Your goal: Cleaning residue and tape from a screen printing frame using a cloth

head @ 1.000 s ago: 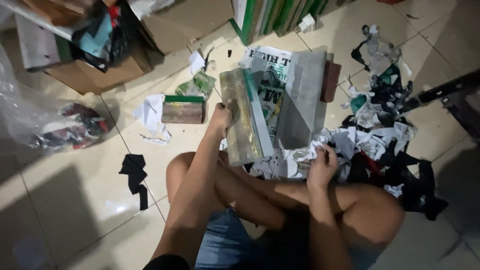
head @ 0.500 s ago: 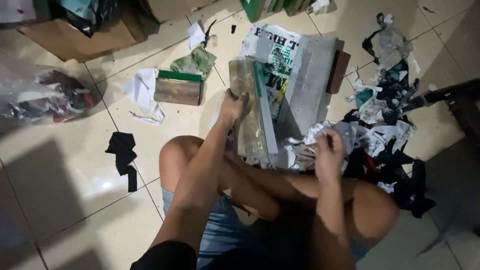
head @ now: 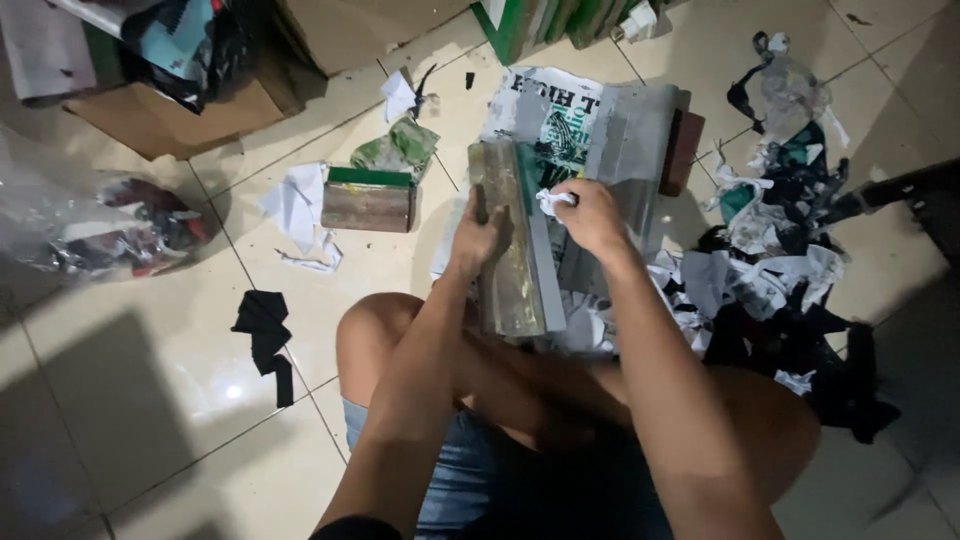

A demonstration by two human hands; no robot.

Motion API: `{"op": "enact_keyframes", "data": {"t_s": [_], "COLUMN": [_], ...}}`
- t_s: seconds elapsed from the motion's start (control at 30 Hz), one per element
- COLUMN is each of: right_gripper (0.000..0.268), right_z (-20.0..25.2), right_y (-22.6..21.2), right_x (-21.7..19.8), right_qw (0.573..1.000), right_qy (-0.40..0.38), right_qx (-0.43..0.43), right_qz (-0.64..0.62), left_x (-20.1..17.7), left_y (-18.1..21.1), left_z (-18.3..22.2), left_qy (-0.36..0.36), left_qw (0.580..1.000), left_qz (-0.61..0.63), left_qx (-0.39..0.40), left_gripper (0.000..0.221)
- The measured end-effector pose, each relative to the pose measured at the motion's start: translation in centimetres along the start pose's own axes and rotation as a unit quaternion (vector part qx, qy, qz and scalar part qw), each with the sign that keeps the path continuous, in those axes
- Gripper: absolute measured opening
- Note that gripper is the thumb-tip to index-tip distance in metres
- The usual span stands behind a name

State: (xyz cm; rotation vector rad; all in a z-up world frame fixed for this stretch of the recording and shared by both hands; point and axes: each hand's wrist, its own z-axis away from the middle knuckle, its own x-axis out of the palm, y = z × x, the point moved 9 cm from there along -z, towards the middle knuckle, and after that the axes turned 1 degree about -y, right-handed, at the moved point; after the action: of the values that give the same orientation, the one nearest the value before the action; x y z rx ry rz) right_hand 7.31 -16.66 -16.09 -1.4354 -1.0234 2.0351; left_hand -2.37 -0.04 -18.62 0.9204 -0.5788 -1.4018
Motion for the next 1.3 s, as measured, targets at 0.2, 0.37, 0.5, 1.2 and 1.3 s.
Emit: {"op": "enact_keyframes", "data": {"t_s": [0.2, 0.37, 0.5, 1.2, 1.3], "right_gripper": [0.027, 0.027, 0.026, 0.019, 0.017], "right_z": [0.7, 1.9, 1.6, -9.2, -8.1], "right_y": [1.4, 2.3, 2.6, 10.7, 9.0], "right_x": [0.3, -0.1, -0.1, 12.6, 11.4], "right_qw": [0.993, 0.993, 0.993, 0.969, 0.972], "right_qy": [0.034, 0.023, -0.002, -0.092, -0.085], "right_qx": [0.101, 0.116, 0.117, 0.092, 0.064], "right_qz": [0.043, 0.023, 0.026, 0.210, 0.210], "left_x": [-0.5, -1.9, -2.2, -2.4, -2.0], "left_y": [3.5, -1.2, -5.9, -7.0, -4.6], "left_z": [4.6, -1.5, -6.5, -7.8, -5.0], "left_qy": [-0.006, 0.017, 0.022, 0.006, 0.004], "left_qw": [0.999, 0.998, 0.997, 0.996, 0.998], "left_qz": [-0.027, -0.067, -0.076, -0.079, -0.059], "left_qx": [0.026, 0.007, 0.023, -0.031, -0.024], "left_gripper": [0.077, 0.072, 0.069, 0.067, 0.068]}}
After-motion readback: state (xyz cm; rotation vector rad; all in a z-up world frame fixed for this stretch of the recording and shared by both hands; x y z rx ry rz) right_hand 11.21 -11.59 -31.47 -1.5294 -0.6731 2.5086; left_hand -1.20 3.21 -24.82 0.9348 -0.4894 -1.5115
